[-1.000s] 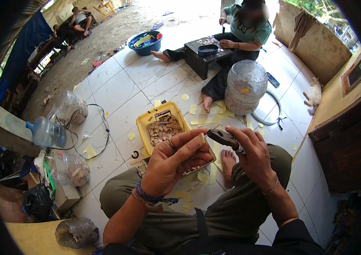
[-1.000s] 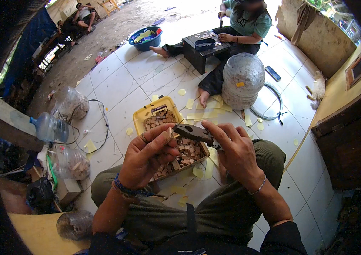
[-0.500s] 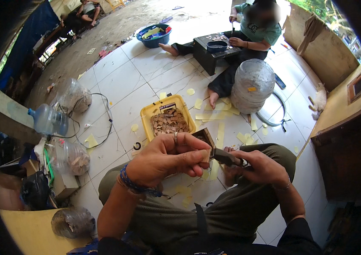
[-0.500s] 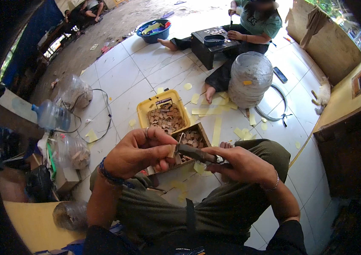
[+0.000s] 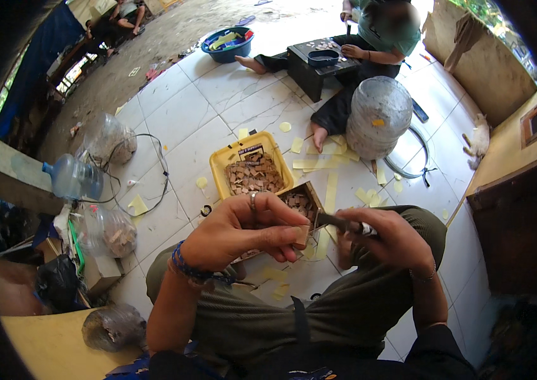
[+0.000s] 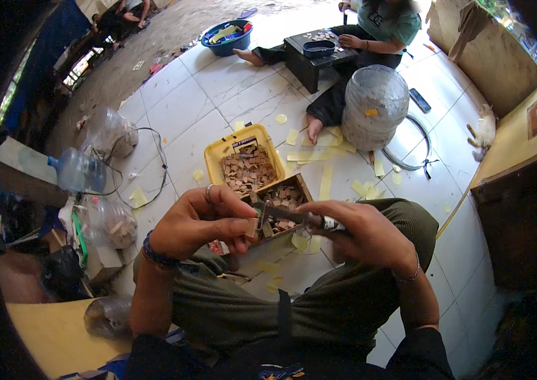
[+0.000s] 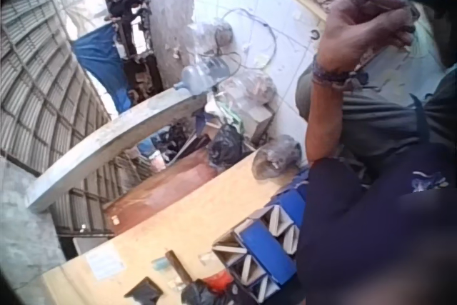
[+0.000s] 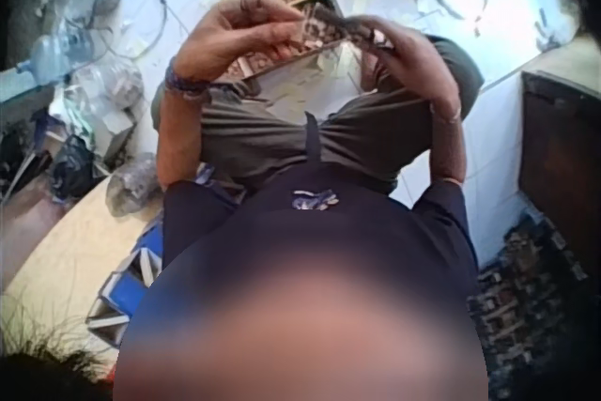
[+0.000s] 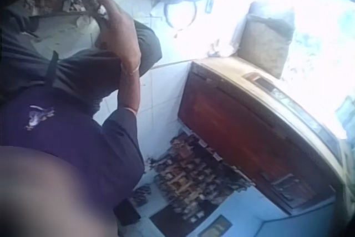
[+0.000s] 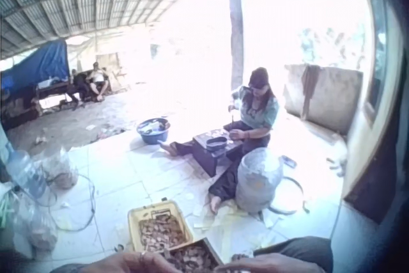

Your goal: The person sits on the floor and uses pliers to trim small wooden pieces, placing the trimmed pieces into a yellow container. The person repeatedly picks up pieces, trims them, and deposits them into the container.

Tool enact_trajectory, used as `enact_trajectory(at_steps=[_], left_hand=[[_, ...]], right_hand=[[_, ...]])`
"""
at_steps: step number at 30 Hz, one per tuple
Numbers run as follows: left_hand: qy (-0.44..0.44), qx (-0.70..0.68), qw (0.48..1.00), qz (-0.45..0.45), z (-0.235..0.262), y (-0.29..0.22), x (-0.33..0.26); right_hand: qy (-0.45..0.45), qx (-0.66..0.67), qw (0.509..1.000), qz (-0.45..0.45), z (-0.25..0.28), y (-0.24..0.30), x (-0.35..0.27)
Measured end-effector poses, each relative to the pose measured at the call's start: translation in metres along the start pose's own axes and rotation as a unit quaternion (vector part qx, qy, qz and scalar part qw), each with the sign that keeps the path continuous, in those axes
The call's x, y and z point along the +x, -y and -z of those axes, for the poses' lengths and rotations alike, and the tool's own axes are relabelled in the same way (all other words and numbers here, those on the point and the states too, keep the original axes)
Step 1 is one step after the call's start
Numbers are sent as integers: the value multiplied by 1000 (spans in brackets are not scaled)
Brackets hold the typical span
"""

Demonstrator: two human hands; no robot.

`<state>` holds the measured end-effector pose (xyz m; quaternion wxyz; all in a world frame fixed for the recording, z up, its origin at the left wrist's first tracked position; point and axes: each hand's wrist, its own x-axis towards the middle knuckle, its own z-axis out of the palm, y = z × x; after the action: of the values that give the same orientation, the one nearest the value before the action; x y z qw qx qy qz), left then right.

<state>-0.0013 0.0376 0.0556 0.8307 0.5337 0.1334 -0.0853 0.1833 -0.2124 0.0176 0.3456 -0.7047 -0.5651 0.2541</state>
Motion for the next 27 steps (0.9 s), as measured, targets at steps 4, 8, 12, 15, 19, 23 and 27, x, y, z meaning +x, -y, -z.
enact_trajectory(at_steps=[4, 8, 12, 15, 19, 23, 27], left_hand=[[-43, 90, 994, -48, 7, 7, 9], [-71, 191, 977, -66, 13, 16, 27], [-102, 201, 974, -20, 21, 22, 53], [-115, 460, 880, -24, 41, 29, 76], [-28, 572, 813, 102, 120, 34, 124], [-6, 674, 722, 154, 220, 85, 179], [-48, 760, 612, 214, 296, 164, 214]], right_hand=[[-130, 6, 987, -94, -4, -5, 1], [-247, 117, 954, -125, -5, -9, 3], [-299, 204, 926, -110, -1, -3, -2], [-309, 279, 903, -107, 2, 0, -5], [-346, 354, 862, -108, 6, 2, -7], [-369, 424, 807, -182, 13, 4, -11], [-402, 473, 744, -248, 19, 1, -11]])
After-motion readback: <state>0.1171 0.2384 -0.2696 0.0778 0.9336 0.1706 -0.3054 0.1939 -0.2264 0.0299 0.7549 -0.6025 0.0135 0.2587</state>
